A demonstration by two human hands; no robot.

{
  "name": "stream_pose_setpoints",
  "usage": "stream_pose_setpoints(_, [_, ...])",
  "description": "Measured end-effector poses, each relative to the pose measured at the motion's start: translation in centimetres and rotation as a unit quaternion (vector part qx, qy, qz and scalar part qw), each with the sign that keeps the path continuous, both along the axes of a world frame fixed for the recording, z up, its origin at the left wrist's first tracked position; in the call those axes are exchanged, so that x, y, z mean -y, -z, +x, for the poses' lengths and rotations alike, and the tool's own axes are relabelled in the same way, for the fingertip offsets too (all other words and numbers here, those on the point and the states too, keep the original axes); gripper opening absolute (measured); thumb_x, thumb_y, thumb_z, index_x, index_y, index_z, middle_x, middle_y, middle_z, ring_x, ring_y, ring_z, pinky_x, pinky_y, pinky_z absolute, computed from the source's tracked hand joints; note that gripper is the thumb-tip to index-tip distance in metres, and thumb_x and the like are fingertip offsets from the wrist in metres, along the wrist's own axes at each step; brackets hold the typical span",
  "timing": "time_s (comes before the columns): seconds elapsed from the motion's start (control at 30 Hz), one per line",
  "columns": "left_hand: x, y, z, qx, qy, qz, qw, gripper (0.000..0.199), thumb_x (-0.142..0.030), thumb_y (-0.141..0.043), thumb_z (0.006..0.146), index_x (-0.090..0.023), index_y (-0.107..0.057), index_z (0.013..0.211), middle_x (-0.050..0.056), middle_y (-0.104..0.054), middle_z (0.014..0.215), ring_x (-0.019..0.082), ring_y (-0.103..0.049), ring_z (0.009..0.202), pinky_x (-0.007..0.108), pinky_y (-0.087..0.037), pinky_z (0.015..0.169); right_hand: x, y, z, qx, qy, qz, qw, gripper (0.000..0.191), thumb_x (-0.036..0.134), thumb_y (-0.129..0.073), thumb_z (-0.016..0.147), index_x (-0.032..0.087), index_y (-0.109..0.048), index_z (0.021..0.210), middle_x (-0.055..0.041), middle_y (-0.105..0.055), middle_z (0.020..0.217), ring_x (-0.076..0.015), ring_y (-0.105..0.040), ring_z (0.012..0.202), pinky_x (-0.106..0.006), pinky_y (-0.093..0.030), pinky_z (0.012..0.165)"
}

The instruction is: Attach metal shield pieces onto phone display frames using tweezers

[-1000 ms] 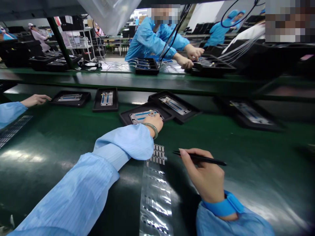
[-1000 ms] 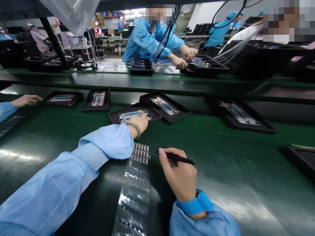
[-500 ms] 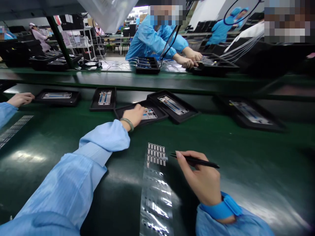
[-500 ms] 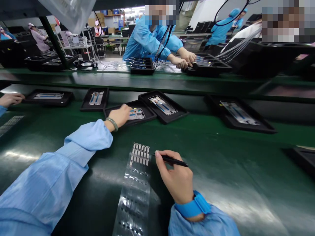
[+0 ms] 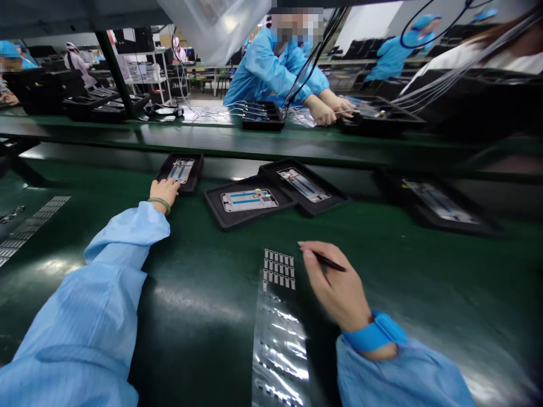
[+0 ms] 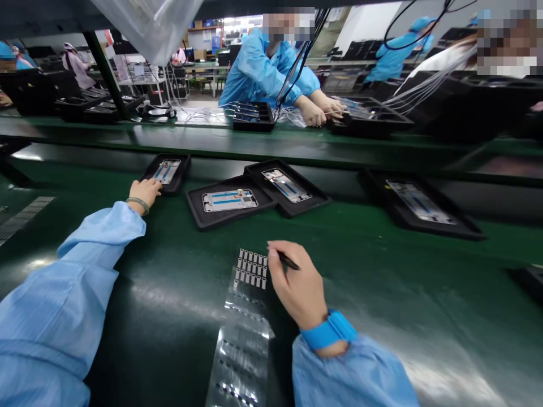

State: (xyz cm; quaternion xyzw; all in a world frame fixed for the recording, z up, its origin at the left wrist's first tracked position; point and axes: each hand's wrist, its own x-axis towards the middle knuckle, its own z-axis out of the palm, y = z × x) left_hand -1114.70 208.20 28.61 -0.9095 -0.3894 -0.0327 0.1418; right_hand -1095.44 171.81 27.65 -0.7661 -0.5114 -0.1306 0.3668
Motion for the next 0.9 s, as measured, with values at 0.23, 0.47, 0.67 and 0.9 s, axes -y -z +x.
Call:
stream_pose_setpoints(0.23, [4.9,-1.7,-8.5,-0.028,0.045,0.038,0.998,0.018,-0.028,-0.043,0.091,-0.022,-0.060,0.095,0.008,-0.061,0.099,0.024,-0.055,0.091,0.039,-0.031,0.077,-9.3,-0.2,3.3,0.246,-0.054,-0.297,0.921,0.026,0.022,-0.042,0.089,0.013,-0.059,0.107,-0.0135,-0.066,0.087,-0.0254,-0.054,0.088,-0.034,-0.034,0.070])
stream_pose_setpoints(0.47, [15.2,-1.6,-16.3,-0.061,0.130,0.028,0.989,0.015,-0.022,-0.045,0.090,-0.022,-0.060,0.093,0.003,-0.061,0.086,0.022,-0.055,0.077,0.040,-0.033,0.073,-16.1,0.7,3.5,0.194,-0.030,-0.313,0.929,0.035,0.031,-0.034,0.093,0.011,-0.061,0.103,-0.0184,-0.068,0.090,-0.0257,-0.060,0.084,-0.032,-0.034,0.063])
stream_pose_setpoints(0.67, [21.7,-1.0,-16.3,-0.033,0.231,-0.045,0.971,0.011,-0.016,-0.050,0.089,-0.019,-0.056,0.098,0.001,-0.058,0.084,0.018,-0.052,0.077,0.036,-0.033,0.074,-18.1,-1.5,1.9,0.131,-0.019,-0.317,0.939,0.046,0.047,-0.030,0.092,0.020,-0.051,0.124,-0.0111,-0.069,0.093,-0.0237,-0.063,0.075,-0.029,-0.034,0.055])
stream_pose_setpoints(0.9, [26.4,-1.4,-13.5,-0.011,0.384,-0.104,0.917,0.004,-0.017,-0.053,0.087,-0.015,-0.055,0.086,0.000,-0.053,0.077,0.015,-0.046,0.068,0.034,-0.033,0.068,-9.7,-6.1,2.6,-0.101,0.014,-0.097,0.990,0.054,0.054,-0.026,0.092,0.017,-0.062,0.083,-0.0077,-0.065,0.079,-0.0184,-0.059,0.079,-0.030,-0.040,0.070])
